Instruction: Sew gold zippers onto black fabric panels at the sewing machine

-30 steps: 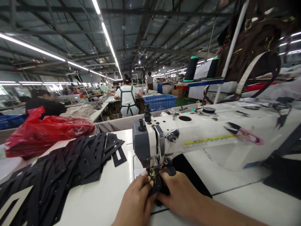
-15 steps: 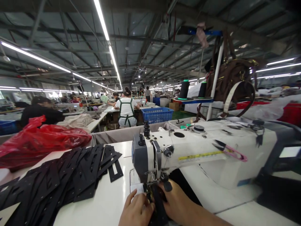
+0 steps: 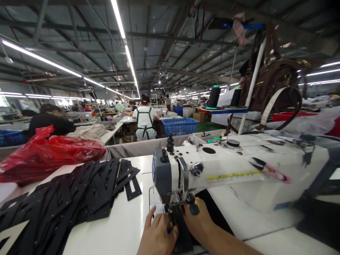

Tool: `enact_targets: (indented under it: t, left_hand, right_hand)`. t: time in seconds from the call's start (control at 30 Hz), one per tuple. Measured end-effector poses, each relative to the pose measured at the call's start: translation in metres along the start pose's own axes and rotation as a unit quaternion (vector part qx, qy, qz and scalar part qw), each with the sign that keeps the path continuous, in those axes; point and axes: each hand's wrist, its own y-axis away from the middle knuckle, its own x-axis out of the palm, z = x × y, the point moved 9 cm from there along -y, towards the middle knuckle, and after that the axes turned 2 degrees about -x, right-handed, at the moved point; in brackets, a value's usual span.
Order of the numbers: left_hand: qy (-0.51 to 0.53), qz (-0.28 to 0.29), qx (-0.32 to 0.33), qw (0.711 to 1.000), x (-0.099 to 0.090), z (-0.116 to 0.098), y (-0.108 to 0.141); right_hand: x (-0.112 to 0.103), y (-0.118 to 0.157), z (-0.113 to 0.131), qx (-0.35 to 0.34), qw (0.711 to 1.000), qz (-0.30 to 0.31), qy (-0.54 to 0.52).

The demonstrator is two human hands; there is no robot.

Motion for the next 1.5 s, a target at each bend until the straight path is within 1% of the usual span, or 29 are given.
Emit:
enact_targets:
  t: [0.03, 0.07, 0.1, 0.17, 0.23, 0.27, 0.33, 0.4, 0.47, 0.57, 0.67, 0.93, 1.0, 1.17, 1.27, 1.5]
  left_hand:
    - [0.008, 0.011, -0.004, 1.000, -0.005, -0.002, -0.004]
    - [0.016, 0.044, -0.012, 0.999, -0.007, -0.004, -0.008]
    - [0.028, 0.090, -0.012, 0.995, -0.007, -0.007, -0.010]
    - [0.060, 0.153, -0.017, 0.986, -0.013, -0.011, -0.012]
    - [0.088, 0.175, -0.029, 0.980, -0.023, -0.014, -0.011]
    - [0.100, 0.176, -0.026, 0.979, -0.027, -0.017, -0.009]
    - [0.118, 0.154, -0.003, 0.981, -0.035, -0.024, -0.006]
    - [0.130, 0.123, 0.023, 0.984, -0.039, -0.030, -0.004]
    - [0.130, 0.105, 0.026, 0.986, -0.039, -0.030, -0.004]
    - [0.111, 0.113, 0.027, 0.987, -0.037, -0.028, -0.007]
    - [0.098, 0.121, 0.041, 0.987, -0.038, -0.029, -0.008]
    - [0.076, 0.140, 0.108, 0.981, -0.035, -0.037, -0.008]
    - [0.062, 0.125, 0.107, 0.984, -0.035, -0.037, -0.008]
    - [0.049, 0.100, 0.090, 0.990, -0.033, -0.036, -0.007]
    - [0.054, 0.103, 0.087, 0.989, -0.031, -0.035, -0.008]
    - [0.065, 0.129, 0.088, 0.986, -0.022, -0.027, -0.012]
  right_hand:
    - [-0.001, 0.000, -0.003, 0.013, 1.000, -0.003, 0.004]
    - [-0.003, 0.002, -0.005, 0.018, 1.000, -0.005, 0.005]
    - [-0.006, 0.007, -0.004, 0.015, 1.000, -0.006, 0.003]
    - [-0.015, 0.022, 0.003, -0.004, 1.000, -0.004, -0.011]
    - [-0.025, 0.044, 0.019, -0.055, 0.998, -0.006, -0.028]
    - [-0.030, 0.056, 0.030, -0.094, 0.995, -0.012, -0.034]
    - [-0.038, 0.078, 0.051, -0.174, 0.984, -0.030, -0.037]
    - [-0.041, 0.091, 0.063, -0.217, 0.975, -0.042, -0.032]
    - [-0.040, 0.095, 0.066, -0.219, 0.974, -0.048, -0.028]
    - [-0.039, 0.093, 0.065, -0.221, 0.973, -0.065, -0.017]
    - [-0.037, 0.091, 0.062, -0.215, 0.974, -0.071, -0.001]
    - [-0.032, 0.091, 0.058, -0.206, 0.978, -0.041, 0.008]
    - [-0.028, 0.091, 0.056, -0.209, 0.977, -0.034, 0.023]
    - [-0.026, 0.092, 0.053, -0.215, 0.975, -0.050, 0.028]
    - [-0.027, 0.088, 0.053, -0.199, 0.979, -0.029, 0.022]
    - [-0.029, 0.077, 0.053, -0.178, 0.984, 0.017, 0.015]
